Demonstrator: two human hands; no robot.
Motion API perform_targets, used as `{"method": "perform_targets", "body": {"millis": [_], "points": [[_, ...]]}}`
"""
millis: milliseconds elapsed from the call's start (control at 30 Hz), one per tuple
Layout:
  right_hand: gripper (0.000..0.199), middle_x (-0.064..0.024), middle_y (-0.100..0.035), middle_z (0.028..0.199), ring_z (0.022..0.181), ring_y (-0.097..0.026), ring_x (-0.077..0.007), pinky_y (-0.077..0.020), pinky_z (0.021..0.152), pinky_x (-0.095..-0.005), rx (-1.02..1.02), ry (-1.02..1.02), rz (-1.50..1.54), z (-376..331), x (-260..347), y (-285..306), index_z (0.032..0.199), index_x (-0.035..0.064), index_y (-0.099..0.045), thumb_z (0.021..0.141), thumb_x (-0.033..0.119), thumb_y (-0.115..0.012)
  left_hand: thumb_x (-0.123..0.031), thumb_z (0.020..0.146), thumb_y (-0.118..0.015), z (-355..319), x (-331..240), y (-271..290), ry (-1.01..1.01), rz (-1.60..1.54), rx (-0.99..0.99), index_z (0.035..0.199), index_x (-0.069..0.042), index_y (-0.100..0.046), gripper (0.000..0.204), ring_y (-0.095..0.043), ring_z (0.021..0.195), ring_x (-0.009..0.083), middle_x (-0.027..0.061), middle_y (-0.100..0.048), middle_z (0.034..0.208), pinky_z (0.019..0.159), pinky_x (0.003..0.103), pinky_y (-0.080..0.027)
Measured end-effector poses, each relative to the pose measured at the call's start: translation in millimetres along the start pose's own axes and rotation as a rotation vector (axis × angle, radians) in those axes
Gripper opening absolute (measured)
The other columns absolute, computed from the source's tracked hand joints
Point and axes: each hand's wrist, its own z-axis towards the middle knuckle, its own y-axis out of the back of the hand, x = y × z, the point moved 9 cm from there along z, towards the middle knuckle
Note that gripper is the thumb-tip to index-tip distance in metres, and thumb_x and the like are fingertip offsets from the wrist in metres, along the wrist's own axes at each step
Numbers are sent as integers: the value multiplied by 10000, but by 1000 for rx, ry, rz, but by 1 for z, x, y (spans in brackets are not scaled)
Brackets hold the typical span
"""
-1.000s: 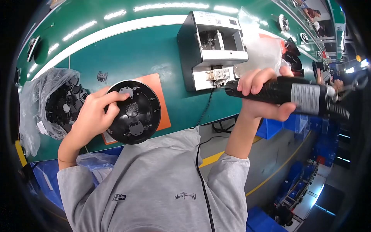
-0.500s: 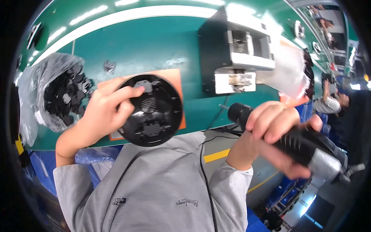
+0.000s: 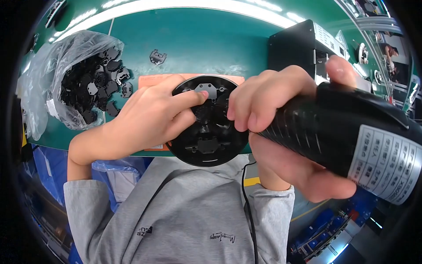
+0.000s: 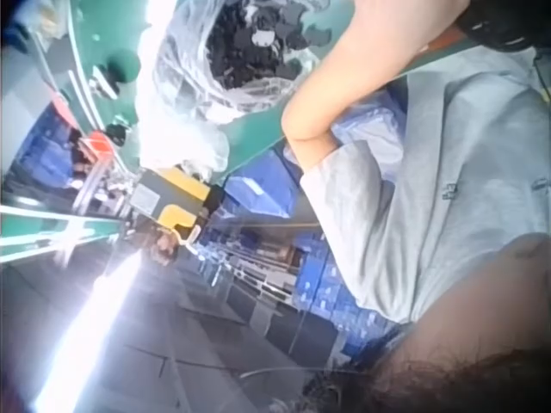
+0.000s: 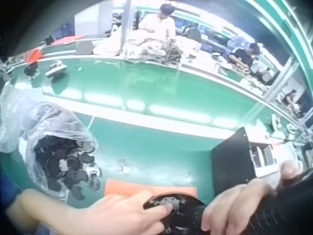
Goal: Assembling internal plastic components into black circular lamp housings and securing them using an electric screwdriver.
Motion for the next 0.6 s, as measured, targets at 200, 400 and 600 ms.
{"method": "perform_targets", "body": {"millis": [200, 400, 600], "points": [[941, -58, -459, 679, 476, -430, -177, -402, 436, -341, 17, -1, 7, 2, -9, 0, 1390, 74, -310, 764, 758, -469, -178, 795, -622, -2, -5, 5, -46, 10, -62, 878, -55, -619, 148, -605, 553, 319, 193, -561, 800, 505, 393, -502], [934, -57, -475, 695, 502, -456, -176, -423, 471, -333, 320, 12, -7, 3, -17, -7, 1369, 104, -358, 734, 772, -510, -90, 753, -604, -1, 2, -3, 99, -44, 84, 983, -41, -653, 240, -619, 888, 330, 178, -603, 1085, 716, 392, -518], [898, -52, -495, 715, 496, -464, -178, -427, 480, -331, 131, -51, 61, 5, -15, 8, 1324, 96, -393, 732, 755, -538, -67, 744, -599, 4, -2, -2, 48, -60, 22, 936, -35, -657, 202, -618, 849, 339, 173, -622, 1036, 735, 386, -505]]}}
